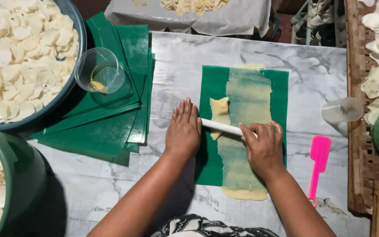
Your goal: Rolling out a piece of yellow dough on a green mat using a white rolling pin at a food preparation station.
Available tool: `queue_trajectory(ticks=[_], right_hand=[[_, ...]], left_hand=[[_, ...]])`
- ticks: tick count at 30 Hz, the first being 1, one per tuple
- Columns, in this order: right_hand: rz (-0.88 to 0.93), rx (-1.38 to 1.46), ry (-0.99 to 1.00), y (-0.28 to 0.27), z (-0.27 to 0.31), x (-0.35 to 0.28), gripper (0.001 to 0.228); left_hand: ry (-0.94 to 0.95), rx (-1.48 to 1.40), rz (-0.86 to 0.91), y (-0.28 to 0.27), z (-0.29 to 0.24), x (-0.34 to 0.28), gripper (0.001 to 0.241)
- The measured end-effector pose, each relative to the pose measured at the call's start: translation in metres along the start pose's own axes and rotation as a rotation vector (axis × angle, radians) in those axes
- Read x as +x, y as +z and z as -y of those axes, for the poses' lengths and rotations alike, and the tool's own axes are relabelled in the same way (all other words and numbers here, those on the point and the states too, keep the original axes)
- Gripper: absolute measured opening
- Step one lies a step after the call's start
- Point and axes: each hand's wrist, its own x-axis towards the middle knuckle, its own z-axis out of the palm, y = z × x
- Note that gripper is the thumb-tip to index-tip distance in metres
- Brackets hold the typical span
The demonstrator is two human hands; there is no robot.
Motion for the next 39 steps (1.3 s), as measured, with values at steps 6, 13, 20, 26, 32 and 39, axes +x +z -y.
queue_trajectory(ticks=[6, 13, 20, 26, 32, 39], right_hand=[[0.139, 0.046, 0.218, 0.003, 0.013, 0.036, 0.064], [0.169, 0.07, 0.277, 0.0, 0.022, 0.036, 0.071], [0.159, 0.054, 0.275, 0.006, 0.026, 0.019, 0.073], [0.244, 0.078, 0.312, 0.026, 0.005, 0.059, 0.075], [0.288, 0.081, 0.255, -0.013, 0.041, -0.019, 0.074], [0.198, 0.041, 0.259, 0.029, 0.006, 0.033, 0.077]], left_hand=[[0.035, 0.031, -0.134, 0.015, 0.004, 0.018, 0.055], [-0.068, -0.037, 0.084, -0.005, 0.001, -0.002, 0.064], [0.05, 0.041, -0.109, -0.002, 0.001, -0.022, 0.061], [-0.101, -0.015, 0.082, -0.004, 0.003, 0.016, 0.063], [-0.001, 0.006, 0.096, -0.024, -0.007, -0.065, 0.064], [-0.045, -0.018, 0.05, -0.007, 0.003, 0.002, 0.063]])
